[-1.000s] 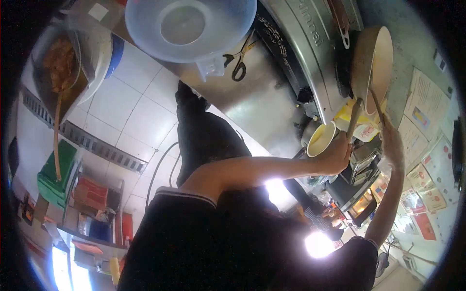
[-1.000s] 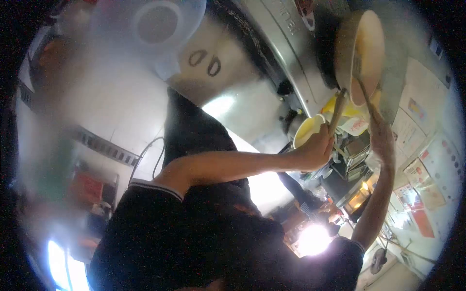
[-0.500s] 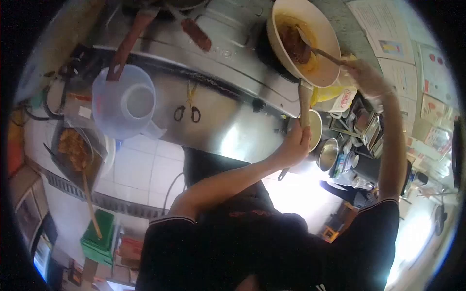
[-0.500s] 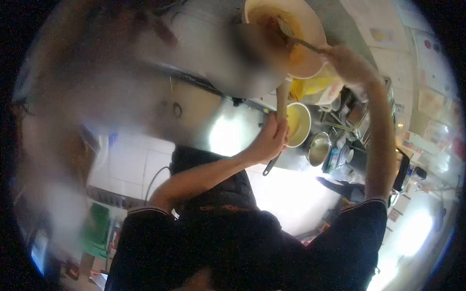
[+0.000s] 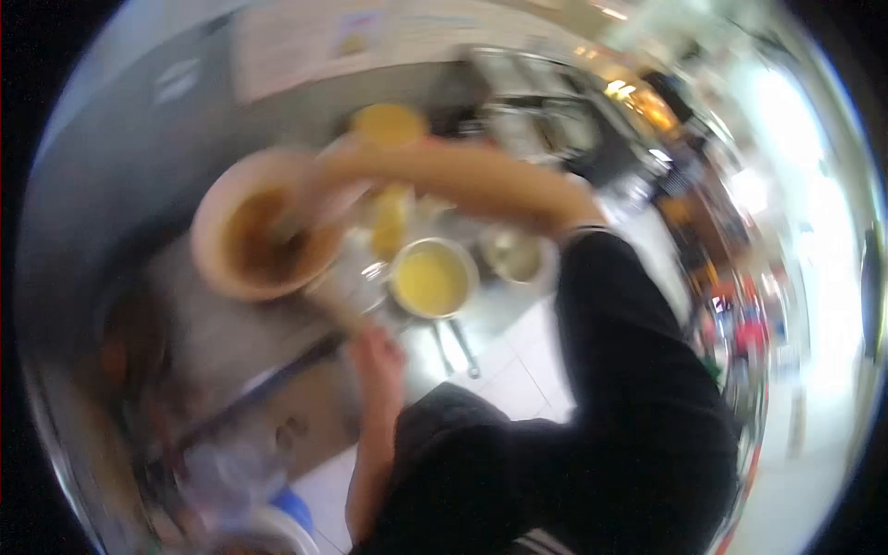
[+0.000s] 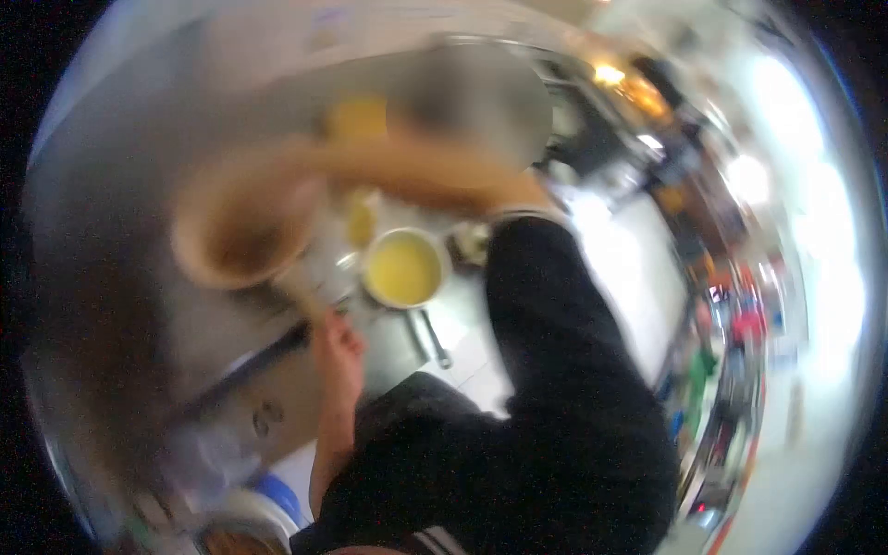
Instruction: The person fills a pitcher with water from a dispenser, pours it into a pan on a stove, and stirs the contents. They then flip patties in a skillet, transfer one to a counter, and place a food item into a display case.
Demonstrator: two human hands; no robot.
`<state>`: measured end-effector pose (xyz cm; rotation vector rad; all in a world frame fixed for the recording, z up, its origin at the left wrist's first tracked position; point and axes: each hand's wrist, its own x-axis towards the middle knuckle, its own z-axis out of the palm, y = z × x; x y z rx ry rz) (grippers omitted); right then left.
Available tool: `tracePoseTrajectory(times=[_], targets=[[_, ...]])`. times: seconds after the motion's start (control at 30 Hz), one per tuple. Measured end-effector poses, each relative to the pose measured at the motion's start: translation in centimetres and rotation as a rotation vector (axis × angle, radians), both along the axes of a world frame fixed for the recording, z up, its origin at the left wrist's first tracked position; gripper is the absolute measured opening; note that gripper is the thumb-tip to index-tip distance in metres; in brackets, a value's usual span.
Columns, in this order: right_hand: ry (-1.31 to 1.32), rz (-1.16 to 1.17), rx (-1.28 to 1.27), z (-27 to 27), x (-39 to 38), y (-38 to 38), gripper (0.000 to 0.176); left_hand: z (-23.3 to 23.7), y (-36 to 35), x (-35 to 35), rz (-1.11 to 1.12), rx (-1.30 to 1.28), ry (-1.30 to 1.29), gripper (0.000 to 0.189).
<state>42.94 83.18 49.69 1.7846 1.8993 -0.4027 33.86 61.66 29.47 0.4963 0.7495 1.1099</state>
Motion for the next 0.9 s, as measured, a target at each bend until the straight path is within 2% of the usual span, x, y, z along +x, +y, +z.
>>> tracePoseTrajectory(times=[0.03, 0.07, 0.1, 0.13, 0.17, 0.23, 0.3, 0.4, 0.43, 0.47, 0.5, 0.53, 0.6, 0.63, 0.67, 0.73, 0.8, 0.83, 0.87, 0.9], targets=[[-0.019, -0.138, 0.017, -1.3, -1.5, -1.6, 0.035, 1.2, 0.3, -0.2, -0.002, -0.17, -0.118, 0.025], [-0.026, 0.134, -0.029, -3.4, -2.1, -3.1, 0.029, 1.9, 0.0, 0.1, -0.085, -0.15, -0.118, 0.025], [-0.029, 0.441, -0.084, -4.8, -2.9, -2.9, 0.028, 2.3, 0.0, 0.1, -0.043, -0.154, -0.133, 0.022], [-0.02, 0.425, -0.066, -5.3, -3.8, -1.9, 0.028, 2.5, -0.2, 0.0, 0.03, -0.158, -0.138, 0.021], [-0.129, 0.292, -0.267, -5.7, -5.2, -0.5, 0.027, 2.8, 0.0, 0.0, 0.031, -0.145, -0.122, 0.021], [-0.236, 0.173, -0.469, -6.1, -5.5, -0.4, 0.025, 3.7, -0.7, 0.2, 0.042, -0.192, -0.079, 0.02], [-0.116, 0.615, 0.041, -9.1, -0.9, -2.4, 0.021, 1.0, -0.7, 1.6, 0.021, -0.173, -0.058, 0.019], [0.298, 1.114, 0.556, -17.8, 5.2, -1.9, 0.007, 1.6, -1.0, 1.1, 0.044, -0.155, -0.05, 0.017], [0.027, 1.072, 0.422, -9.2, 2.0, -5.3, 0.011, 0.2, -1.2, 1.7, 0.066, -0.116, -0.108, 0.022], [0.093, 0.769, 0.207, -8.5, 0.8, -4.6, 0.016, 0.3, -1.0, 1.9, 0.071, -0.098, 0.042, 0.024], [0.085, 0.868, 0.202, -11.5, 1.5, -2.2, 0.024, 0.9, -0.8, 2.0, 0.1, -0.1, 0.009, 0.024], [0.091, 0.518, 0.093, -10.5, -0.2, -1.8, 0.024, 1.3, -0.9, 1.8, 0.1, -0.092, -0.031, 0.025], [0.15, 0.92, 0.343, -8.7, 2.8, -4.7, 0.024, 2.0, -1.2, 2.4, 0.069, -0.117, -0.075, 0.023], [0.157, 0.948, 0.347, -8.5, 3.2, -5.2, 0.024, 1.8, -1.1, 2.7, 0.071, -0.088, -0.06, 0.021], [-0.044, 1.054, 0.346, -8.4, 3.4, -5.5, 0.025, 2.3, -1.2, 2.5, 0.098, -0.083, -0.068, 0.021], [-0.252, 1.145, 0.343, -8.0, 2.7, -5.2, 0.027, 2.5, -1.6, 2.8, 0.093, -0.064, -0.047, 0.019], [0.023, 0.64, 0.093, -6.8, 0.7, -3.7, 0.026, 1.6, -1.8, 2.9, 0.073, -0.048, -0.066, 0.019], [0.025, 0.616, 0.103, -6.2, 0.2, -3.2, 0.026, 1.7, -1.7, 2.6, 0.081, -0.097, -0.063, 0.019], [-0.082, 0.813, 0.101, -5.2, 0.3, -2.8, 0.024, 2.1, -1.5, 2.5, 0.084, -0.135, -0.062, 0.019], [-0.172, 0.859, 0.105, -4.4, 0.7, -2.2, 0.024, -0.6, -1.6, 2.7, 0.102, -0.023, 0.025, 0.02]])
